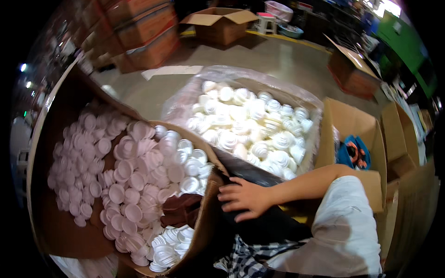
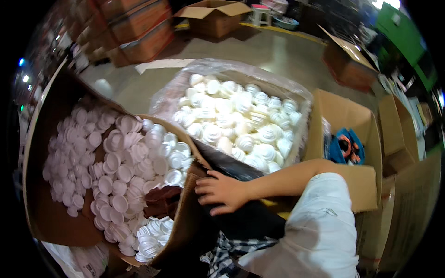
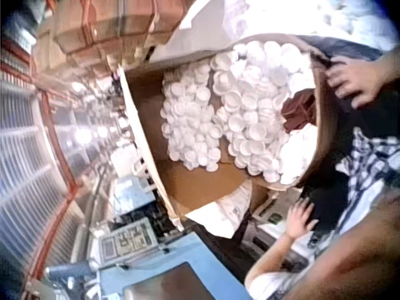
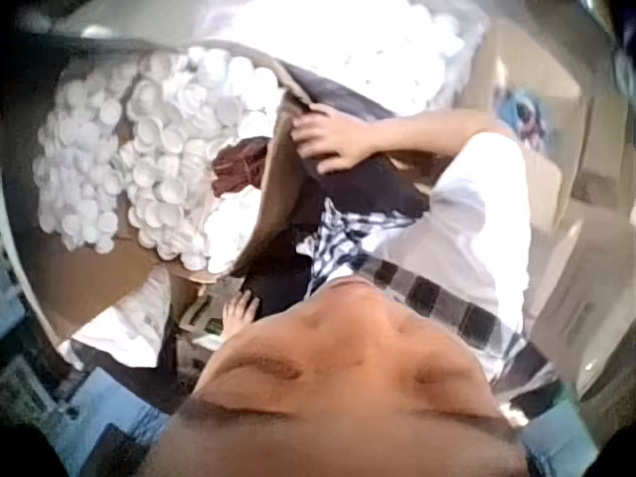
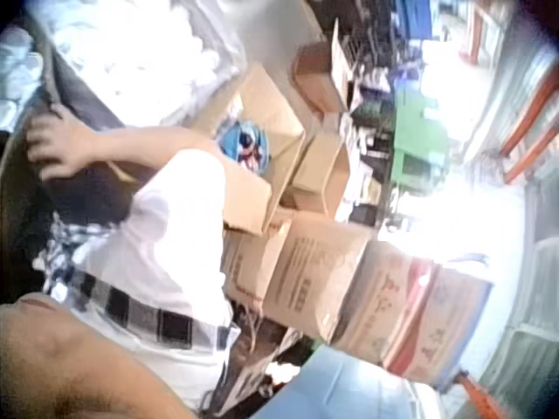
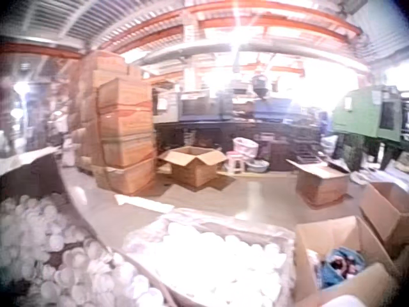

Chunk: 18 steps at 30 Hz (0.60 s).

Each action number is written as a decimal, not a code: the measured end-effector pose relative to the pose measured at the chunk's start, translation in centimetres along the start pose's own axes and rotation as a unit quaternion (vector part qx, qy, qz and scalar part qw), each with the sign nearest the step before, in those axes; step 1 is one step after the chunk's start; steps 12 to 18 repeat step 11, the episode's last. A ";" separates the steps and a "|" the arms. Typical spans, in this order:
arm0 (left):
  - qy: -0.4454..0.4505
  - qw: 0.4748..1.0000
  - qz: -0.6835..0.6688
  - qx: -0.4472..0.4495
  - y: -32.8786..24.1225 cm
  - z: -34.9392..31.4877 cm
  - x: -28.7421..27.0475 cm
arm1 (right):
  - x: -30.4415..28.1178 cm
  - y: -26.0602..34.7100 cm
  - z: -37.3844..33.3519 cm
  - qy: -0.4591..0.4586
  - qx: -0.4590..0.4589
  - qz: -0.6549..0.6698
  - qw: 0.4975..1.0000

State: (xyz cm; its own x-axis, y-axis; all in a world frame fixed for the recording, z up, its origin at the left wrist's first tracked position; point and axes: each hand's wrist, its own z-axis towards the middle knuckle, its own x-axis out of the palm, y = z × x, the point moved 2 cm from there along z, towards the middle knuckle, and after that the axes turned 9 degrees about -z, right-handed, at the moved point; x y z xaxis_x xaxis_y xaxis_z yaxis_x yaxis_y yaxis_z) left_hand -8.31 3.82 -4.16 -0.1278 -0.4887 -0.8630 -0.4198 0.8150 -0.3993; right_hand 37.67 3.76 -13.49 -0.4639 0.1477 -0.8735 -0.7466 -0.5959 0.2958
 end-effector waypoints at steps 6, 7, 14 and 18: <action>-0.058 0.988 -0.115 0.090 5.0 -0.5 0.9 | 2.1 -2.7 2.5 0.116 -0.132 0.125 0.977; -0.043 0.978 -0.161 0.126 6.3 0.8 -0.2 | 2.0 -2.5 2.2 0.119 -0.107 0.128 0.979; 0.093 0.944 -0.305 0.082 11.8 -1.3 5.4 | 2.7 -2.8 3.6 0.150 -0.117 0.151 0.970; 0.093 0.944 -0.305 0.082 11.8 -1.3 5.4 | 2.7 -2.8 3.6 0.150 -0.117 0.151 0.970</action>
